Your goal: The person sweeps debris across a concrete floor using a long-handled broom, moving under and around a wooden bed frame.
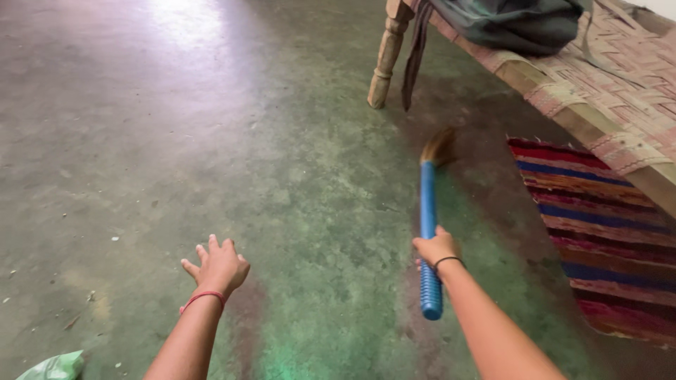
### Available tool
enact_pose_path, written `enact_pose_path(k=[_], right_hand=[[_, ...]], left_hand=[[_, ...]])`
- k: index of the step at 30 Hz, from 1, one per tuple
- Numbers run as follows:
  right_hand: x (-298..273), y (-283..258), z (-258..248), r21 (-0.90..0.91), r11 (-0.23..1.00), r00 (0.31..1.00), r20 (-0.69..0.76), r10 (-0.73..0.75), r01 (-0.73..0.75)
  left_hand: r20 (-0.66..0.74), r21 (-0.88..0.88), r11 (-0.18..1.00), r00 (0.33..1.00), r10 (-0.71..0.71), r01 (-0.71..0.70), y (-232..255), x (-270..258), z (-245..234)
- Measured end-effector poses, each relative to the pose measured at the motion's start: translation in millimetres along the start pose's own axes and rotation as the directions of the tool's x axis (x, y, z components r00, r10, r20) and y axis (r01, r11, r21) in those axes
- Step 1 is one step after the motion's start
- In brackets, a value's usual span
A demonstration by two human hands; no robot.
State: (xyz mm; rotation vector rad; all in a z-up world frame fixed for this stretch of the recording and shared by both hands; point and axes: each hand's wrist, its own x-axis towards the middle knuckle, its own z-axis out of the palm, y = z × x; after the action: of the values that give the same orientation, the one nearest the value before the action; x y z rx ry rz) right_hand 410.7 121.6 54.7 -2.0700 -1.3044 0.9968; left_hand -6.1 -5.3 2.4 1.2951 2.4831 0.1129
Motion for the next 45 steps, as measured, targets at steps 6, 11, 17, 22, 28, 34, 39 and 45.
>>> enact_pose_path(k=[6, 11, 17, 22, 28, 34, 39, 45], right_hand=[[-66.5, -59.6, 71.8, -0.211, 0.886, 0.895, 0.278, -0.350, 0.412], [-168.7, -114.8, 102.6, -0.182, 0.861, 0.715, 0.651, -0.257, 0.475], [-143.2, -113.5, 53.8, -0.066, 0.659, 0.553, 0.609, -0.568, 0.750], [-71.1, -82.4, -4.1, -0.140, 0.859, 0.859, 0.236, -0.455, 0.493], [16.9, -35.2, 10.5, -0.100, 0.995, 0.999, -0.039, 0.007, -0.010], [-17.2, -25.5, 93.2, -0.619, 0.640, 0.880, 0.207, -0.427, 0.456], [-106.0, -84.5, 117.1, -0.466, 0.503, 0.685, 0.531, -0.499, 0.728], [-94.4, -123.6, 52.2, -0.230, 0.751, 0.725, 0.536, -0.434, 0.619]], left_hand=[[0.013, -0.035, 0.999, 0.999, -0.035, 0.036, -6.7, -3.0, -12.2], [0.011, -0.046, 0.997, 0.998, -0.054, 0.055, -4.8, -2.2, -17.4], [0.053, -0.080, 0.993, 0.996, -0.078, 0.082, -11.0, -8.1, -18.0], [0.016, -0.069, 0.993, 0.996, -0.089, 0.090, -35.1, -10.0, -20.3], [0.043, -0.079, 0.988, 0.991, -0.126, 0.129, -42.8, -16.6, -25.1], [0.027, -0.066, 0.995, 0.997, -0.077, 0.079, -22.4, -13.7, -43.0], [0.026, -0.038, 0.996, 0.996, -0.080, 0.081, -23.6, -16.3, -44.2], [0.060, -0.075, 0.991, 0.993, -0.105, 0.110, -37.4, -19.0, -48.1]])
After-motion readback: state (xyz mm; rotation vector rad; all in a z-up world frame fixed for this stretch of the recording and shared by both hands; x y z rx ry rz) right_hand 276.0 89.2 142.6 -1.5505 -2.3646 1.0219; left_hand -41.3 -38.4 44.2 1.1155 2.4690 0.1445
